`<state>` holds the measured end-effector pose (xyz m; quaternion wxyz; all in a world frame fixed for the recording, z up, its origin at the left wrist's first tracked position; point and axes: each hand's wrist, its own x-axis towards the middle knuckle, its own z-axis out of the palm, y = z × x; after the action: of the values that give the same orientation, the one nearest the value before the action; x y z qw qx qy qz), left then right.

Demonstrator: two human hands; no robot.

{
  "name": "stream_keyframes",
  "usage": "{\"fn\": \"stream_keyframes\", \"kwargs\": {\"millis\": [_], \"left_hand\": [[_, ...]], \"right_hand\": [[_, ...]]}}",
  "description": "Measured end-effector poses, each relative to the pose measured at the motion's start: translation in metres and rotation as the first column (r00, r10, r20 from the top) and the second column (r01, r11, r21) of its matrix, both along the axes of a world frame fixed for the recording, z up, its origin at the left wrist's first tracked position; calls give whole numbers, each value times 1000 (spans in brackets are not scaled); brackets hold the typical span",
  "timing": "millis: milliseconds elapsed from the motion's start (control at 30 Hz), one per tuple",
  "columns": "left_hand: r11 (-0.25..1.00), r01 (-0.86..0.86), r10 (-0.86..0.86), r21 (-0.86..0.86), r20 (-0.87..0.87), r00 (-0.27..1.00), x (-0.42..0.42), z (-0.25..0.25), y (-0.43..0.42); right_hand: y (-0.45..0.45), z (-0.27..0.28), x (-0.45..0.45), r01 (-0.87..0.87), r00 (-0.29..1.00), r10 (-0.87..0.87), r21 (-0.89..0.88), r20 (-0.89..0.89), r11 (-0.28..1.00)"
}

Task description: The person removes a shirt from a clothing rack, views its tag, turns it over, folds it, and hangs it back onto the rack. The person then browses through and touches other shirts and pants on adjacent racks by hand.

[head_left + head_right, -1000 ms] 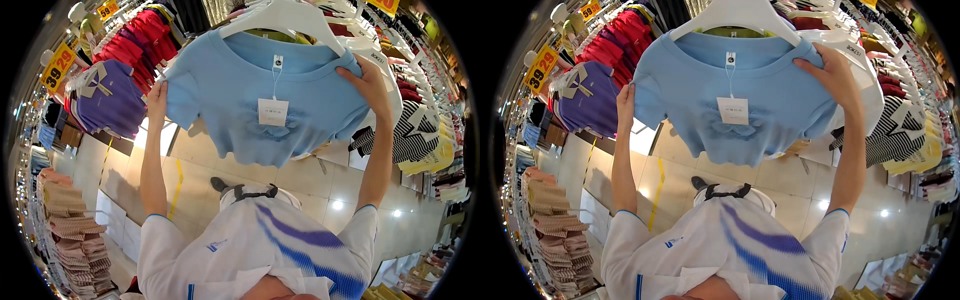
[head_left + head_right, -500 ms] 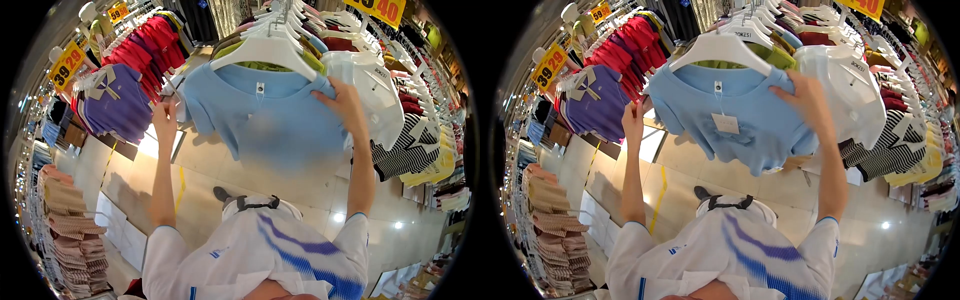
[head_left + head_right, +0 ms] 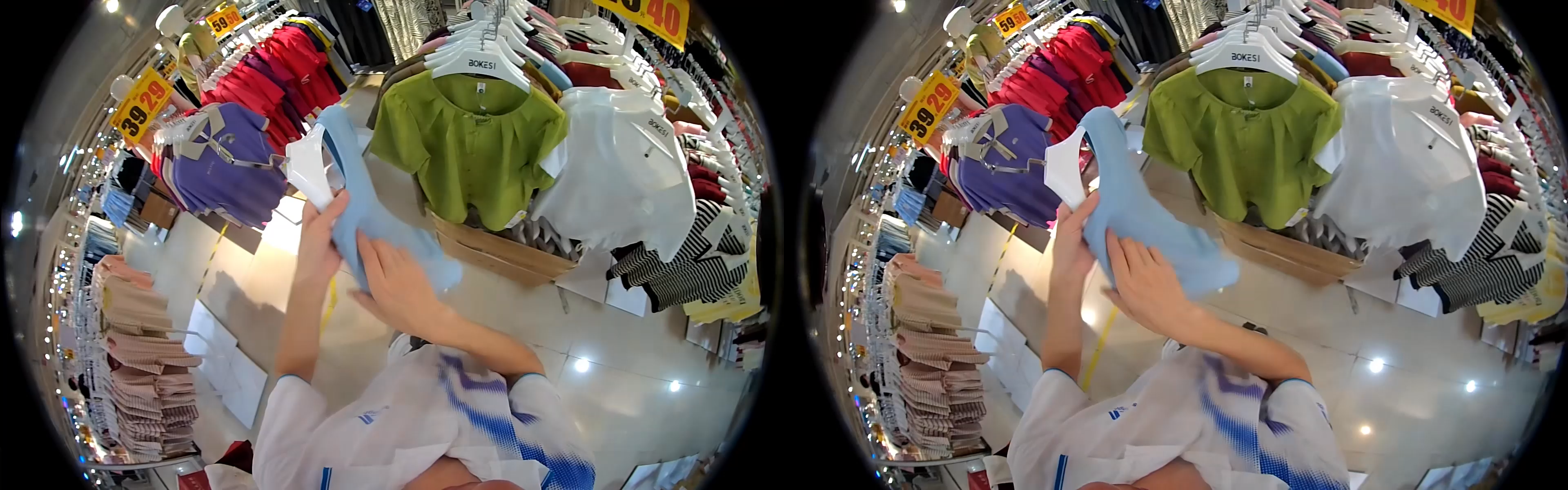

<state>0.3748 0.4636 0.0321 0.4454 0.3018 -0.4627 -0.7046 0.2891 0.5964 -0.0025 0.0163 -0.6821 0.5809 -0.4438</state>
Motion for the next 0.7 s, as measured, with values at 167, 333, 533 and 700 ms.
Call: {"fn": "stream_keyframes", "kwargs": {"millis": [167, 333, 533, 700], "left_hand": [[977, 94, -28, -193, 319, 947, 74, 27, -44], [878, 278, 67, -390, 675, 735, 102, 79, -34], [795, 423, 72, -434, 761, 645, 113, 121, -24], [542, 537, 176, -646, 713, 679, 133, 134, -57]], "right_hand": [[5, -33, -25, -316, 932, 302, 40, 200, 948], [-42, -71, -94, -48, 909, 13, 72, 417, 996], [-75, -89, -154, 97, 774, -131, 89, 619, 991], [-66, -100, -192, -247, 504, 198, -79, 841, 966]]}}
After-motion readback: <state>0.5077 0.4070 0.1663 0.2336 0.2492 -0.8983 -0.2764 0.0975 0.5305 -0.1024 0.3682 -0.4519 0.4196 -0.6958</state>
